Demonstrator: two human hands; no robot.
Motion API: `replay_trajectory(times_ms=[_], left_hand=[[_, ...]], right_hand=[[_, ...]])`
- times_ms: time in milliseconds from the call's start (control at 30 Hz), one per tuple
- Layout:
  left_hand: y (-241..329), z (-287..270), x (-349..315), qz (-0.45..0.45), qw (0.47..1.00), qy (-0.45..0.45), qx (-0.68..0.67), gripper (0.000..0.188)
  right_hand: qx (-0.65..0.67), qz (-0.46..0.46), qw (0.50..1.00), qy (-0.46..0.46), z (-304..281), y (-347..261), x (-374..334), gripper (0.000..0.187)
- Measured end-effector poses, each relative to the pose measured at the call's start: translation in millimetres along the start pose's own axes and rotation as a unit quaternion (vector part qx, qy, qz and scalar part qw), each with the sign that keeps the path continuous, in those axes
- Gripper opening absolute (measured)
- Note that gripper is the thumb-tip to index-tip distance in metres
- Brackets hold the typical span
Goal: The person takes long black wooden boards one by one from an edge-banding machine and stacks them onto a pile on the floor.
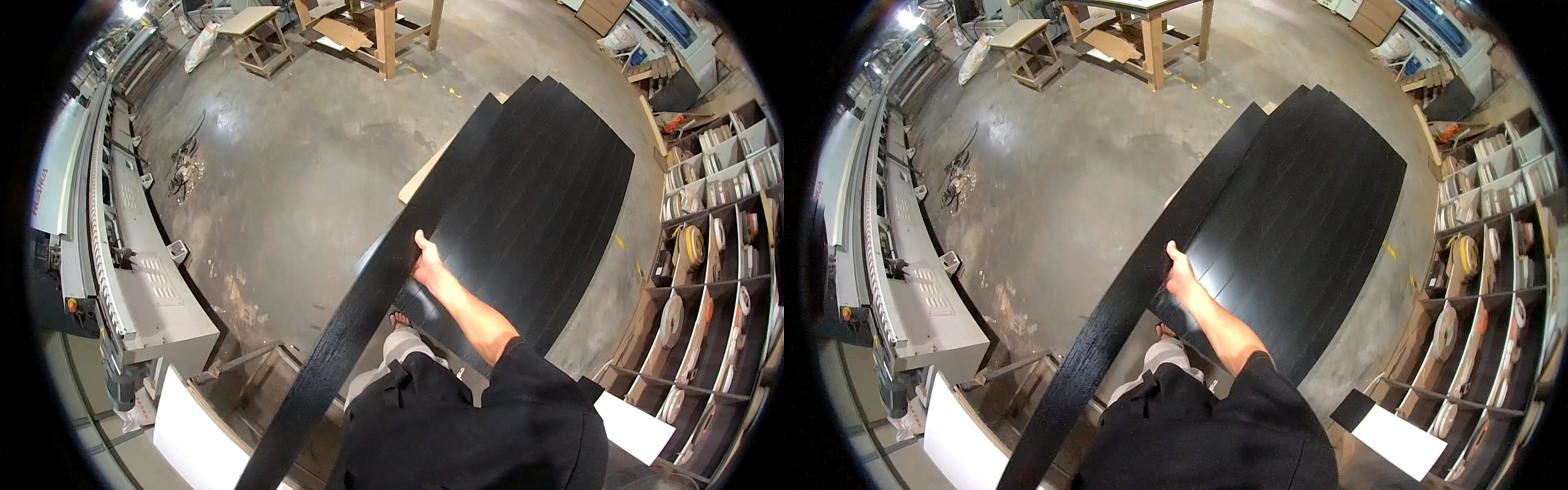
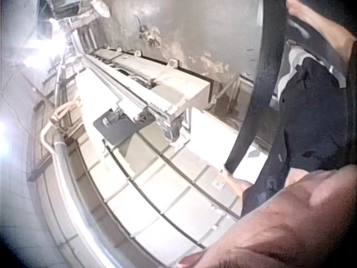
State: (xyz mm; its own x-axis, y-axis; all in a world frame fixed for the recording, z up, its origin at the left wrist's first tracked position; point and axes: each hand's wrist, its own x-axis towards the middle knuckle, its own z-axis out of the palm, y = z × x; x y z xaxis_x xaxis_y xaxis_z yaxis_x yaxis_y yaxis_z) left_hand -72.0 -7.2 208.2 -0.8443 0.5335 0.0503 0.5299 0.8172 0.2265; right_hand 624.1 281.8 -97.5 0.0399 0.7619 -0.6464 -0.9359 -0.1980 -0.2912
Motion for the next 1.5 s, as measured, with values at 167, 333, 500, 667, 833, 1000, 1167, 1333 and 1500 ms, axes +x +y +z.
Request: replay_trajectory(times_ms=[167, 333, 500, 667, 833, 1000, 1167, 1333, 1500], left_hand=[[27.5, 19.6, -10.1, -0.019, 0.994, -0.024, -0.106, 0.065], [26.8, 39.4, -16.5, -0.054, 0.970, -0.039, -0.233, 0.056], [4.9, 51.5, 6.8, -0.076, 0.881, -0.085, -0.459, 0.049], [67.4, 41.6, 12.9, 0.129, 0.964, 0.159, -0.172, 0.023], [174.5, 10.3, -15.5, 0.114, 0.809, 0.123, -0.563, 0.033], [223.3, 21.4, -32.1, 0.192, 0.706, 0.144, -0.666, 0.042], [218.1, 22.0, -54.3, 0.194, 0.666, 0.144, -0.706, 0.049], [208.0, 19.9, -75.8, 0.191, 0.641, 0.168, -0.724, 0.051], [193.4, 14.1, -95.2, 0.185, 0.623, 0.183, -0.738, 0.051]], right_hand=[[0.012, -0.001, 0.996, 0.086, 3.2, -40.5, 11.0, 0.057], [0.068, -0.012, 0.991, 0.117, 13.8, -45.4, 29.0, 0.057], [0.049, -0.019, 0.996, 0.074, 28.7, 5.3, 39.8, 0.043], [-0.040, -0.046, 0.997, 0.047, 43.8, 3.2, 39.8, 0.033], [0.104, -0.013, 0.989, 0.108, 43.0, -68.0, 77.5, 0.026], [0.120, -0.021, 0.991, -0.061, 64.0, -102.8, 127.0, 0.023], [0.243, 0.139, 0.924, -0.262, 70.3, -115.2, 149.8, 0.022], [0.159, 0.090, 0.964, -0.195, 59.1, -120.2, 151.7, 0.014], [0.052, 0.039, 0.990, -0.121, 44.0, -107.6, 147.1, 0.018]])
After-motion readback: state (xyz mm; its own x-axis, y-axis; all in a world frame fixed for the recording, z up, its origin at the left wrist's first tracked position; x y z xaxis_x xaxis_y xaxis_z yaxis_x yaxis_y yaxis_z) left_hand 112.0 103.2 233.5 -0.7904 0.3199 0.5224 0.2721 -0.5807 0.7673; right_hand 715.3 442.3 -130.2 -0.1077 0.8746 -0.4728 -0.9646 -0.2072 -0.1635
